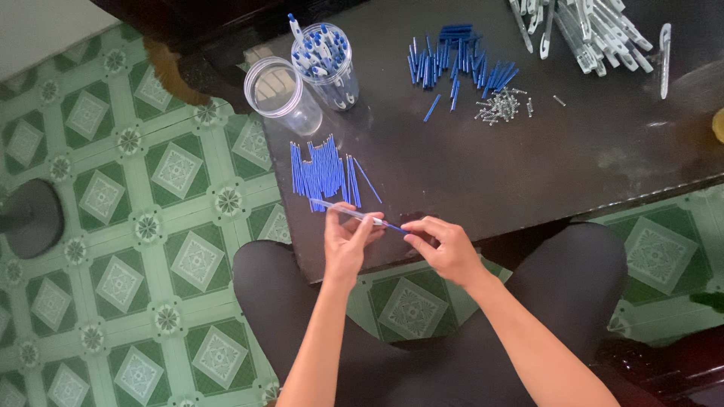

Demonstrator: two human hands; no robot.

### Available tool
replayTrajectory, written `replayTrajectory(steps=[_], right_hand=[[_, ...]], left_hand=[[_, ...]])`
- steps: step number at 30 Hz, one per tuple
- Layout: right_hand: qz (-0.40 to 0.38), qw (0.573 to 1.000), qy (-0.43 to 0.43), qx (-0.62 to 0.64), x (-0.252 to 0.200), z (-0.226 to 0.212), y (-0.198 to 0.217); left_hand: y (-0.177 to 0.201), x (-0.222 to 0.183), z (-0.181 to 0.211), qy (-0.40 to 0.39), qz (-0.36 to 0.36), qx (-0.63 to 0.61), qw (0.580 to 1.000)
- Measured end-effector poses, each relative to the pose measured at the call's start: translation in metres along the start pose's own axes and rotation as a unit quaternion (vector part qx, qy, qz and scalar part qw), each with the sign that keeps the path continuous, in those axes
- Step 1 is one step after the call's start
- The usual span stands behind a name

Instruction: The person assembles ballpoint pens by inserting ink refills into pen barrels, attaching clips, and placing them into containers.

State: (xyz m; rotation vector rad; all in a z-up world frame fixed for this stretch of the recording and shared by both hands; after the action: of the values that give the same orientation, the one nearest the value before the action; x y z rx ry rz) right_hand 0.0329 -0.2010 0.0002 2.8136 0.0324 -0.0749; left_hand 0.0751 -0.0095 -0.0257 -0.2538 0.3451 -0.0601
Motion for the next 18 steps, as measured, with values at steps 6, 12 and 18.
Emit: replayTrajectory(steps=[6,12,18], right_hand=[[0.067,0.997,0.020,0.013,-0.002,-0.003,-0.008],[0.057,0.996,0.057,0.027,-0.003,-0.023,0.002],[0.030,0.998,-0.039,0.034,-0.004,-0.001,-0.008]], left_hand=[[-0.031,-0.019,-0.013,-0.001,-0.041,-0.033,0.999],[-0.029,-0.017,-0.024,0.012,-0.106,-0.007,0.994],[-0.029,-0.017,0.023,-0.101,-0.110,0.132,0.980]])
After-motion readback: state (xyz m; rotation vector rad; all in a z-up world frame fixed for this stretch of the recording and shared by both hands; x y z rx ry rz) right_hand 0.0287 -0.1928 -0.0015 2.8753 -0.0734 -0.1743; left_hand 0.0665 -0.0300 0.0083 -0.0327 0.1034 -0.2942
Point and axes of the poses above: each hand's wrist, its own x-axis towards the middle knuckle, its own y-axis out of the back of the hand, z = x × y, the point moved 6 cm from there along x, towards the middle knuckle, and after that the axes turned 5 degrees about -y, right-handed, at the moved point
